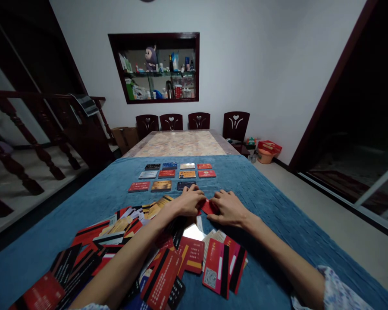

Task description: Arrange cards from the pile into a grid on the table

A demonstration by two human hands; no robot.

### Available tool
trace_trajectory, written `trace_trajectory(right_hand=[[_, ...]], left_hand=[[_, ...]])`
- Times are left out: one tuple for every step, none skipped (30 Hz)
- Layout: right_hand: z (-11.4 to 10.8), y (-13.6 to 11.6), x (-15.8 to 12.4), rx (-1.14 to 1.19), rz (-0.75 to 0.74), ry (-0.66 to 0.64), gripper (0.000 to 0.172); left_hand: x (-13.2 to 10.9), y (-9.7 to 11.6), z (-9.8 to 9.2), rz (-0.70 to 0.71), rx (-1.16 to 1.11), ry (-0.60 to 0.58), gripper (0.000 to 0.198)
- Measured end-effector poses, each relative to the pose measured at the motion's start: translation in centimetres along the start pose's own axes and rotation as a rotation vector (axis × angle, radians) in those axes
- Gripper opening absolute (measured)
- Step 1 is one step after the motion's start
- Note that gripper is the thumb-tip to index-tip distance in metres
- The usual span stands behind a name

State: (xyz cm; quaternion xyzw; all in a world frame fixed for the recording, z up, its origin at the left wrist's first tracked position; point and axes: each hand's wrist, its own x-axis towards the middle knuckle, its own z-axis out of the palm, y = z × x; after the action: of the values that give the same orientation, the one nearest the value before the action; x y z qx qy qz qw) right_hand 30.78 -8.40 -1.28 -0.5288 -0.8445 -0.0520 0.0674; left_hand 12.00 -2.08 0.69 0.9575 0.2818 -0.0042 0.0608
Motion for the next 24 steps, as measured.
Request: trace_trajectory(right_hand=[[0.0, 0.0, 0.0, 0.000, -0.003, 0.006, 0.036], [-0.1, 0.0, -0.1, 0.001, -0.007, 0.013, 0.032], [-0.2, -0.1, -0.1, 0.004, -0.011, 0.019, 0.029], [-0.3, -0.1, -0.2, 0.011, -0.015, 0.025, 0.026], [-0.4, -0.1, -0.3, 0.020, -0.021, 0.033, 0.023], [-0.6, -0.1, -0.4, 0.033, -0.027, 0.045, 0.021], [-0.6, 0.0, -0.5, 0.048, -0.034, 0.061, 0.020], [-0.7, 0.0, -0.6, 0.063, -0.042, 0.079, 0.020], [-0.7, 0.1, -0.7, 0.078, -0.048, 0.098, 0.021], [-0.6, 0.3, -0.8, 0.093, -0.051, 0.119, 0.022], [-0.5, 0.5, -0.8, 0.109, -0.050, 0.137, 0.023], [-0.5, 0.7, -0.9, 0.126, -0.045, 0.153, 0.024], [-0.4, 0.9, -0.9, 0.143, -0.039, 0.167, 0.026], [-0.3, 1.1, -0.9, 0.158, -0.031, 0.182, 0.027], [-0.2, 1.3, -1.0, 0.170, -0.023, 0.198, 0.029], [-0.1, 1.5, -1.0, 0.179, -0.015, 0.213, 0.030], [-0.1, 1.7, -1.0, 0.186, -0.005, 0.227, 0.032], [0.0, 1.9, -1.1, 0.191, 0.006, 0.238, 0.033], [0.0, 2.1, -1.1, 0.196, 0.016, 0.246, 0.033], [0.1, 2.2, -1.1, 0.202, 0.023, 0.249, 0.032], [0.2, 2.3, -1.1, 0.209, 0.029, 0.248, 0.031], [0.3, 2.4, -1.1, 0.216, 0.034, 0.244, 0.030], [0.4, 2.5, -1.1, 0.224, 0.041, 0.239, 0.029], [0.6, 2.6, -1.1, 0.230, 0.049, 0.231, 0.028]], left_hand=[[0.0, 0.0, 0.0, -0.002, -0.009, 0.004, 0.023], [-0.1, 0.0, -0.1, -0.003, -0.017, 0.008, 0.023], [-0.1, 0.0, -0.1, -0.004, -0.025, 0.010, 0.022], [-0.2, 0.0, -0.2, -0.006, -0.035, 0.010, 0.022], [-0.2, -0.1, -0.2, -0.008, -0.049, 0.008, 0.022], [-0.2, -0.2, -0.2, -0.010, -0.066, 0.005, 0.021], [-0.1, -0.3, -0.2, -0.011, -0.085, 0.003, 0.022], [-0.1, -0.4, -0.2, -0.011, -0.103, 0.003, 0.022], [-0.1, -0.5, -0.2, -0.010, -0.118, 0.006, 0.023], [0.0, -0.6, -0.1, -0.011, -0.129, 0.012, 0.025], [0.1, -0.7, -0.1, -0.016, -0.136, 0.022, 0.027], [0.1, -0.8, 0.0, -0.025, -0.140, 0.034, 0.029], [0.2, -0.9, 0.1, -0.035, -0.143, 0.046, 0.031], [0.3, -0.9, 0.1, -0.047, -0.147, 0.059, 0.034], [0.3, -1.0, 0.2, -0.057, -0.152, 0.072, 0.036], [0.3, -1.0, 0.2, -0.067, -0.157, 0.085, 0.037], [0.3, -1.0, 0.2, -0.076, -0.163, 0.099, 0.038], [0.4, -0.9, 0.2, -0.085, -0.168, 0.112, 0.037], [0.4, -0.9, 0.2, -0.095, -0.172, 0.122, 0.036], [0.4, -0.9, 0.2, -0.103, -0.177, 0.130, 0.035], [0.4, -1.0, 0.2, -0.110, -0.182, 0.135, 0.034], [0.4, -1.0, 0.3, -0.116, -0.187, 0.140, 0.033], [0.4, -1.0, 0.3, -0.120, -0.192, 0.145, 0.032], [0.4, -1.1, 0.4, -0.123, -0.197, 0.151, 0.031]])
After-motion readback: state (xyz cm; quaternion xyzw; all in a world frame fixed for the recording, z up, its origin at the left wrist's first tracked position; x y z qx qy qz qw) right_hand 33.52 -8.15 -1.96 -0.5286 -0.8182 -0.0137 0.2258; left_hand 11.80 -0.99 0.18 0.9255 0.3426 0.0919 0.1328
